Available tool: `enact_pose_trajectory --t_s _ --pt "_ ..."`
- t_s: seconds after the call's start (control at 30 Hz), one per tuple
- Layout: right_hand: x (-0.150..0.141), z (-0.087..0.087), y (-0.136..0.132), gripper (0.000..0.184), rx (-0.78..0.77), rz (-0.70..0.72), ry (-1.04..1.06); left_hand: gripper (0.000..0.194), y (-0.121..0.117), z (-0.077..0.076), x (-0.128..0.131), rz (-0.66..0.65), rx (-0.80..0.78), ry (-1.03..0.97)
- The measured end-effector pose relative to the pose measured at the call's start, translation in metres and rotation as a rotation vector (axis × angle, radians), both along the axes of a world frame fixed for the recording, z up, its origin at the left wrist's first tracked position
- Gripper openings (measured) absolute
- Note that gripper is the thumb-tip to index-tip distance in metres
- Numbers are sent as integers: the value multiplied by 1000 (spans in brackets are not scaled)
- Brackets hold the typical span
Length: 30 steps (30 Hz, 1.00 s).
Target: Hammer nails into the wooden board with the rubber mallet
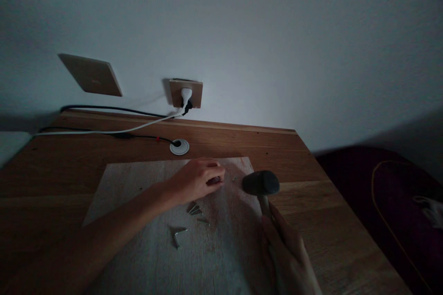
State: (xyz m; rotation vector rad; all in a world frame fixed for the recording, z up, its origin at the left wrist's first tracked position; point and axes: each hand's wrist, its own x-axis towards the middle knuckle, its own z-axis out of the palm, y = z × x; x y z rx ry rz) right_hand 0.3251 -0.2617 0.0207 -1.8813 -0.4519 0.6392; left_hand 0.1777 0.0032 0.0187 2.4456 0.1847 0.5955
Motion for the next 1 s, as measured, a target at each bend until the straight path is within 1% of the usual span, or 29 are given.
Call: enact_pose_trajectory --t_s 0.07,0.13,0.3,0.4,0.47,0.57,0.67,0.77,0.87,1.0 --pt "-4 6 6 67 -47 -33 38 11 -1 0 0 11 1 14" --pt "-6 12 10 69 -69 -20 61 9 -2 -1 1 32 -27 18" --pt "-4 26 6 70 -44 19 10 34 -3 -4 3 72 -165 38" --pt "-8 34 2 68 -44 43 -13 40 -2 -4 3 69 -242 47" --pt "-14 37 5 67 -49 62 -26 43 -1 -3 3 67 -271 44" --pt "-27 37 16 64 -41 81 -65 49 -1 -1 2 52 -297 45" --pt "-39 31 27 59 20 100 -203 49 -1 3 1 41 -314 45" --pt "-43 26 33 55 58 113 -314 50 -2 5 1 54 -296 57" --pt "-42 27 35 52 7 172 -269 56 -2 2 2 66 -263 64" --pt "-39 35 37 59 -32 260 -212 56 -1 -5 4 63 -252 42"
